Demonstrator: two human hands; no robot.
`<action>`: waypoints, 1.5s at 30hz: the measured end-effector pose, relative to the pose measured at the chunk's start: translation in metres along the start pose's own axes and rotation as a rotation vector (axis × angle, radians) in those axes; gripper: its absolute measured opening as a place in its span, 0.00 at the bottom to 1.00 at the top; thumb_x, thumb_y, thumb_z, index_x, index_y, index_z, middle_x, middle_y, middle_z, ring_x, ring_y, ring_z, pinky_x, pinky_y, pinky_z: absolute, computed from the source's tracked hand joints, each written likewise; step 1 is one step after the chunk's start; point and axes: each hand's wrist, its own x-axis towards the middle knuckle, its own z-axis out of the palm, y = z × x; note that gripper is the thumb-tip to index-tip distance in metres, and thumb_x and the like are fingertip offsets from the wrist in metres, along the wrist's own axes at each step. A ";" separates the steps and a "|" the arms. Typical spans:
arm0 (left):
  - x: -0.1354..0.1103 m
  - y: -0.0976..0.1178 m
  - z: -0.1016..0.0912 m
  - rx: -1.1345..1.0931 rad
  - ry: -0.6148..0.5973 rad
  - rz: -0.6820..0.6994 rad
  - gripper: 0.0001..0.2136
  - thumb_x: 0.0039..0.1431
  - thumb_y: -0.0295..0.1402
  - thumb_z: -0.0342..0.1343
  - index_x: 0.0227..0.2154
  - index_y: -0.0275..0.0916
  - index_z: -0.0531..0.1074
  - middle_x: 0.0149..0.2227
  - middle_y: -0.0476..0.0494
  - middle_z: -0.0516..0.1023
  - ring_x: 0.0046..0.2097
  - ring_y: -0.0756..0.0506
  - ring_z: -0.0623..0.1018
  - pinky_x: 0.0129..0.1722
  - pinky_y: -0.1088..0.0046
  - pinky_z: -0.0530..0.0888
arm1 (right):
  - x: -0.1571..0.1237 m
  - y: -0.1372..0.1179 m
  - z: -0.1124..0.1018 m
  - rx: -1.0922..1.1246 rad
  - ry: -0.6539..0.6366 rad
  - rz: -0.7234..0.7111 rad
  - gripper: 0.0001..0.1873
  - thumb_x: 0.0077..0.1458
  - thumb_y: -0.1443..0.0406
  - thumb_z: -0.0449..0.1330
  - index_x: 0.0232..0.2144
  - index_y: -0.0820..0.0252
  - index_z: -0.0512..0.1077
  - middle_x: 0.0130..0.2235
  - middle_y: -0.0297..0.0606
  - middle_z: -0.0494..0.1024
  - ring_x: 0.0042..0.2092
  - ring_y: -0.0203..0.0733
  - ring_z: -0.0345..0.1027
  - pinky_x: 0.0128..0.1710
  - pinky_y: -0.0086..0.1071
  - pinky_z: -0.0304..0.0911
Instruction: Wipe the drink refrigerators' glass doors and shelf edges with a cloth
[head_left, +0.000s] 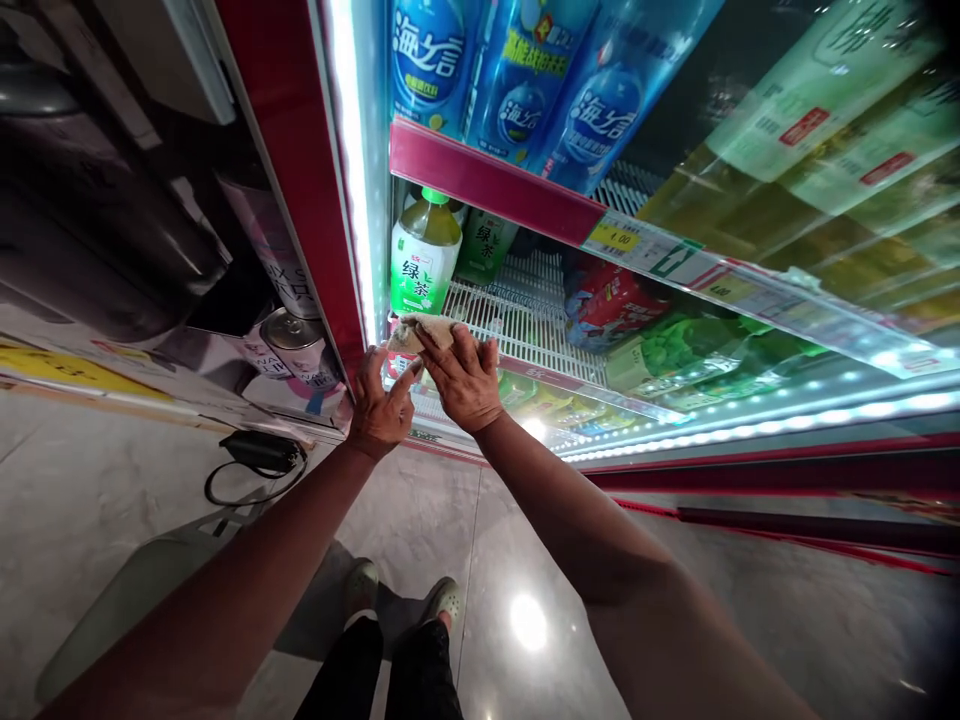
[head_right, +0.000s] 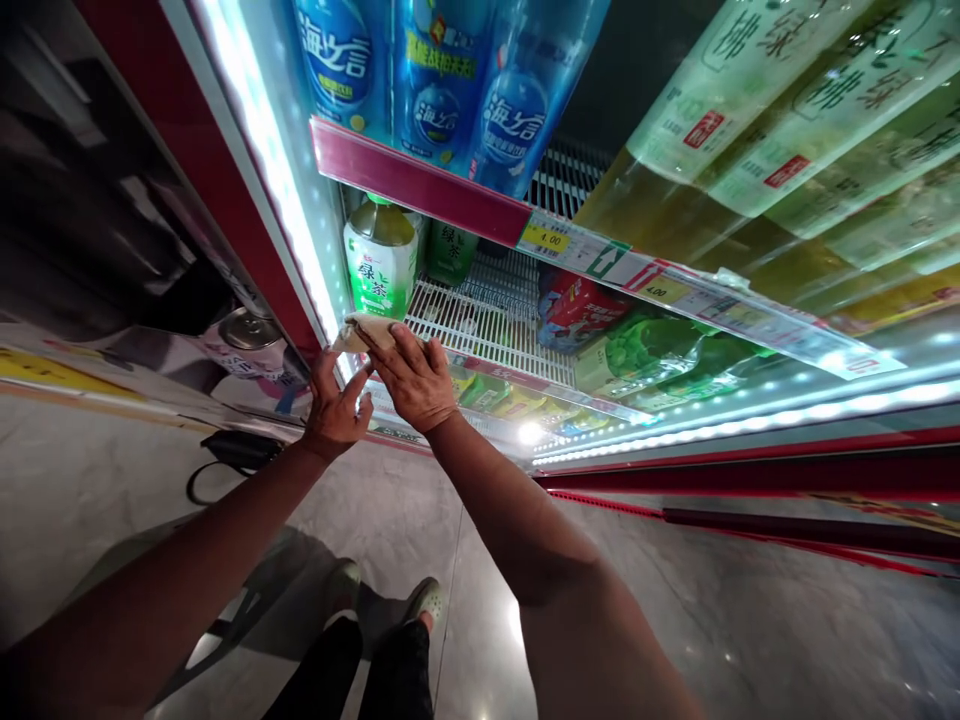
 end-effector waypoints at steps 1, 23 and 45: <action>0.000 -0.001 -0.002 -0.001 -0.015 -0.011 0.27 0.57 0.26 0.55 0.61 0.41 0.73 0.71 0.31 0.49 0.72 0.28 0.55 0.69 0.46 0.59 | 0.002 -0.002 0.002 0.004 -0.004 -0.006 0.24 0.72 0.67 0.49 0.66 0.45 0.68 0.67 0.33 0.71 0.73 0.42 0.56 0.76 0.51 0.32; 0.012 -0.020 -0.028 -0.118 -0.021 -0.052 0.27 0.56 0.26 0.54 0.61 0.35 0.69 0.72 0.29 0.48 0.73 0.30 0.58 0.70 0.50 0.64 | 0.052 -0.021 -0.011 -0.040 0.216 -0.162 0.25 0.71 0.69 0.50 0.67 0.51 0.66 0.68 0.33 0.70 0.75 0.41 0.50 0.77 0.47 0.23; 0.041 -0.008 -0.070 -0.181 -0.132 -0.096 0.35 0.56 0.27 0.55 0.68 0.32 0.57 0.74 0.25 0.42 0.74 0.30 0.55 0.71 0.49 0.62 | 0.068 -0.017 -0.037 -0.050 0.245 -0.202 0.25 0.70 0.68 0.51 0.67 0.51 0.66 0.69 0.32 0.68 0.75 0.41 0.50 0.77 0.47 0.37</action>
